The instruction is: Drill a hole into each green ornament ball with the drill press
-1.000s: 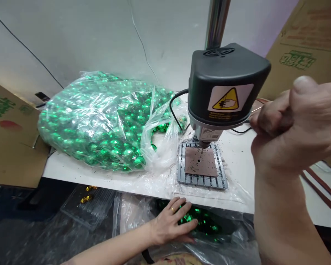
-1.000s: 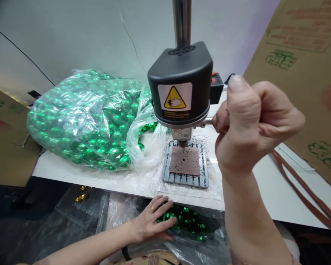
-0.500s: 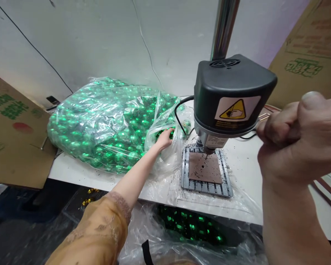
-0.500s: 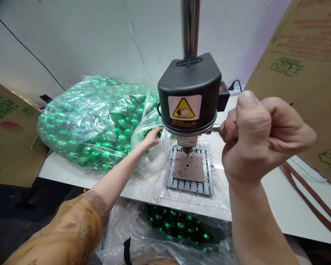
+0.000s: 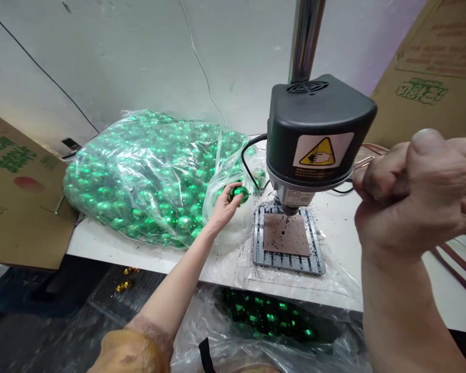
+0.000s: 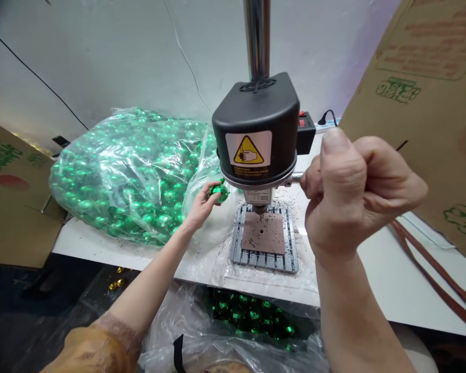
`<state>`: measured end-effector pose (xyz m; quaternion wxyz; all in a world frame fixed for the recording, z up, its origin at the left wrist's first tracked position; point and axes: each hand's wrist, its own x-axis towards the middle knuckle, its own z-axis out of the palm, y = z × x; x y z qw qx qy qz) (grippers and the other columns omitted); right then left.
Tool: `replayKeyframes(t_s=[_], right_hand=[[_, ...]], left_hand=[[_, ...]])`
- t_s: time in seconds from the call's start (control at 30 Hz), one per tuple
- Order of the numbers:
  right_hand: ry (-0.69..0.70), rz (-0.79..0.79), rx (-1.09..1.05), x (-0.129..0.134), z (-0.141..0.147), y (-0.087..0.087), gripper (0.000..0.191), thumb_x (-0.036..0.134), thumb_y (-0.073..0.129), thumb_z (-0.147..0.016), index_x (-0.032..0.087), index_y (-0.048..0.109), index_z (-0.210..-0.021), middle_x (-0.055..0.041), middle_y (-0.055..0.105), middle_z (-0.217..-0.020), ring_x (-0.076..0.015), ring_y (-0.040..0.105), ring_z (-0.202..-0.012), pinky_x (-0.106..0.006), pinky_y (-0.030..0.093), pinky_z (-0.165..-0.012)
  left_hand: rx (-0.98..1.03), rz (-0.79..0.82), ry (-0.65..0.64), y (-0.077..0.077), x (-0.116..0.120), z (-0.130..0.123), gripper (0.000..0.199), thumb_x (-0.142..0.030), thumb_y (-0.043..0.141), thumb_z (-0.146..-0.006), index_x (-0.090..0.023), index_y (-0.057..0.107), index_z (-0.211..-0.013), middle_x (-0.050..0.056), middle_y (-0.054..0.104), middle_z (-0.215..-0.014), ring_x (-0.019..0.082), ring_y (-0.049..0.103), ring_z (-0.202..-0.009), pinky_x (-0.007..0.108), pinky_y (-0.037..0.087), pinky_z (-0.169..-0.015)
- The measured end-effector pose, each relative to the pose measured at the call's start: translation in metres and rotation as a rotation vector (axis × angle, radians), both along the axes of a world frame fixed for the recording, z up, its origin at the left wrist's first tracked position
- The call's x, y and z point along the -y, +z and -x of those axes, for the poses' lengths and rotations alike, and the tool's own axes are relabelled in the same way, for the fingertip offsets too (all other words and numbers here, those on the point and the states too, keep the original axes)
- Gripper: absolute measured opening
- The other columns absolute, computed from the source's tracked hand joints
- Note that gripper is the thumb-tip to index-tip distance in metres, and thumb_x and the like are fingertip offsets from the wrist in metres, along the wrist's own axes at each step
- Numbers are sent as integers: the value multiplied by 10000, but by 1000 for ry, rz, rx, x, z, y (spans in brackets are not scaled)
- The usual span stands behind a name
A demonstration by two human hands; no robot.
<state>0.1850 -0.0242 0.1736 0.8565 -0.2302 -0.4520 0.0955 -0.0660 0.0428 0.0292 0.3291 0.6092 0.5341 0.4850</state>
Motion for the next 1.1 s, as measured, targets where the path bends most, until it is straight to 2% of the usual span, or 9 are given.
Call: replayKeyframes(t_s=[0.1, 0.2, 0.3, 0.4, 0.57, 0.83, 1.0, 1.1], right_hand=[[-4, -10, 18, -1, 0, -3, 453, 157, 622, -924, 176, 361, -555, 72, 360, -483, -22, 385, -436, -272, 299, -481], [-10, -40, 38, -3, -1, -5, 452, 169, 623, -937, 171, 373, -560, 73, 346, -490, -17, 372, -443, -262, 297, -483], [-20, -41, 57, -4, -3, -7, 457, 172, 615, -946, 169, 381, -553, 70, 360, -486, -16, 356, -443, -263, 305, -482], [-19, -30, 72, -5, -5, -8, 478, 193, 620, -949, 175, 365, -545, 73, 349, -469, -24, 345, -424, -261, 307, -469], [-29, -19, 91, -5, -7, -8, 484, 210, 635, -942, 182, 369, -539, 71, 342, -471, -35, 343, -423, -266, 306, -472], [-31, -22, 99, -5, -6, -8, 462, 204, 620, -955, 186, 359, -574, 73, 331, -481, -30, 327, -435, -252, 309, -478], [-18, -41, 69, -7, -7, -9, 485, 223, 666, -926, 205, 368, -544, 68, 343, -454, -65, 320, -408, -307, 288, -455], [-11, -52, 67, -8, -7, -9, 479, 216, 670, -920, 210, 372, -546, 69, 343, -453, -71, 316, -403, -316, 277, -450]], left_hand=[[363, 152, -153, 1, 27, -15, 529, -498, 662, -911, -255, 626, -1380, 50, 720, -1047, 187, 708, -795, 365, 622, -752], [459, 224, -207, -6, 45, -28, 551, -539, 712, -898, -247, 653, -1361, 72, 740, -1088, 208, 724, -879, 374, 621, -783], [395, 235, -243, -18, 53, -38, 592, -569, 790, -868, -242, 690, -1350, 77, 760, -1142, 218, 725, -989, 358, 604, -859], [312, 176, -263, -29, 54, -48, 673, -563, 853, -823, -232, 679, -1383, 84, 765, -1208, 231, 716, -1075, 370, 584, -960], [195, 140, -261, -41, 47, -61, 721, -529, 893, -779, -203, 660, -1379, 91, 775, -1164, 245, 726, -1061, 377, 589, -939], [109, 143, -328, -43, 45, -68, 674, -501, 919, -756, -190, 686, -1307, 114, 770, -1222, 252, 739, -1023, 382, 604, -908], [17, 55, -312, -43, 49, -75, 608, -409, 926, -743, -203, 711, -1274, 101, 749, -1194, 264, 714, -1059, 388, 584, -913], [-26, -12, -288, -44, 51, -80, 556, -378, 935, -730, -213, 725, -1217, 81, 735, -1146, 272, 697, -1085, 416, 573, -973]])
